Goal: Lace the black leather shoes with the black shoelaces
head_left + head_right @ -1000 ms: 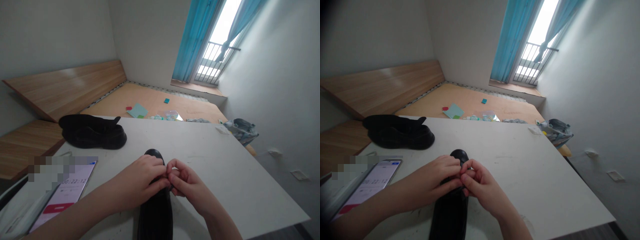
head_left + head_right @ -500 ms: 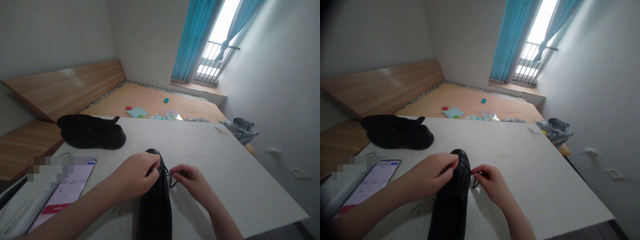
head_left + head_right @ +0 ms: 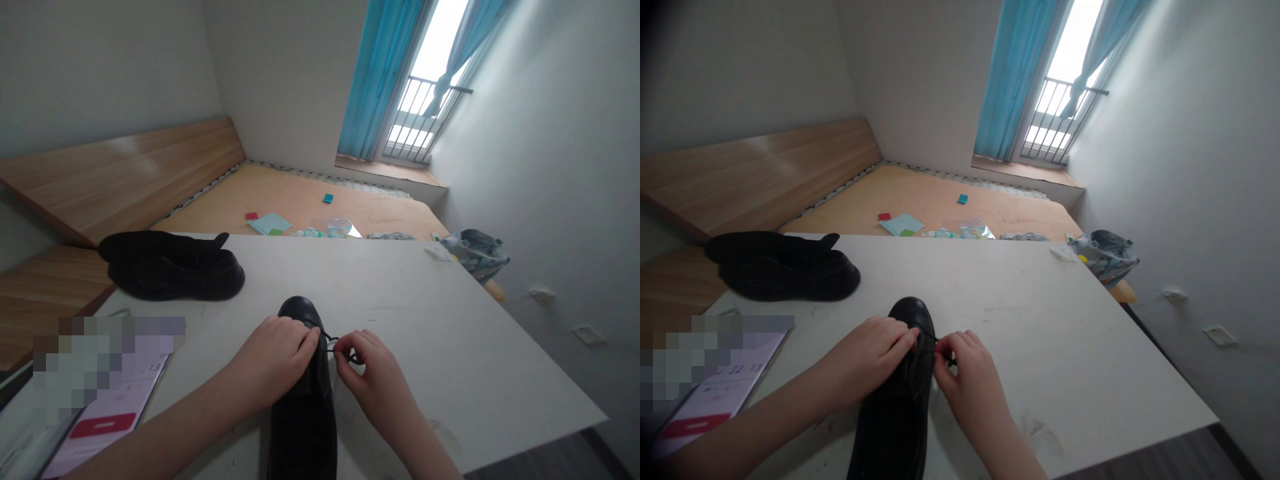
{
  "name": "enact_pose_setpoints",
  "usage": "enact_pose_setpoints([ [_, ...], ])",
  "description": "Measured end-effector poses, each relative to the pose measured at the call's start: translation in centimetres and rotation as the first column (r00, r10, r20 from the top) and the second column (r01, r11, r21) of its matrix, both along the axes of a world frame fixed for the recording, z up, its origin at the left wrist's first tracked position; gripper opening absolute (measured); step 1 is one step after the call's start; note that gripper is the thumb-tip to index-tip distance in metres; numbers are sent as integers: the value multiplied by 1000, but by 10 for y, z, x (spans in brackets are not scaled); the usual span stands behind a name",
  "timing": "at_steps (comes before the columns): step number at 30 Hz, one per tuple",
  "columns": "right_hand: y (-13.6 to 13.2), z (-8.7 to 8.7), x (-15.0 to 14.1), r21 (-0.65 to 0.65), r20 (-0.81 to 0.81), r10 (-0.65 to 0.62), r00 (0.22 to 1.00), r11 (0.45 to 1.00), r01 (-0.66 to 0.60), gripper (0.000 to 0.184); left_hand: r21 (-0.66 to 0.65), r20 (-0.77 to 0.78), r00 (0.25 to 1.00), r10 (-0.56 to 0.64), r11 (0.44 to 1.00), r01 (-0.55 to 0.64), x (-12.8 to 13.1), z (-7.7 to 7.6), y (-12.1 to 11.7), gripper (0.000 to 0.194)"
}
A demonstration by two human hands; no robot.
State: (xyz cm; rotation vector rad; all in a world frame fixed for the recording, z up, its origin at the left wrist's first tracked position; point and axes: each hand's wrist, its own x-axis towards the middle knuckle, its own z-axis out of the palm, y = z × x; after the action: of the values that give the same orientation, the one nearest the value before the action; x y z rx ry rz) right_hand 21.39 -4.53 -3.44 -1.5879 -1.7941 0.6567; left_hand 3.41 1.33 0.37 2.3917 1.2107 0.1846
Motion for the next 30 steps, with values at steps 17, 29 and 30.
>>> enact_pose_setpoints([
  [17, 11, -1, -8, 27, 85, 36, 996, 999, -39, 16, -60, 23, 996, 83, 995, -82, -1, -2, 1, 15],
  [29, 19, -18, 7, -15, -201, 29, 979, 999, -32, 16, 1, 51, 995, 87, 996, -87, 5, -5, -1, 13],
  [30, 19, -15, 6, 10, -209, 36, 977, 999, -35, 18, 2, 63, 995, 79, 997, -79, 3, -3, 0, 12],
])
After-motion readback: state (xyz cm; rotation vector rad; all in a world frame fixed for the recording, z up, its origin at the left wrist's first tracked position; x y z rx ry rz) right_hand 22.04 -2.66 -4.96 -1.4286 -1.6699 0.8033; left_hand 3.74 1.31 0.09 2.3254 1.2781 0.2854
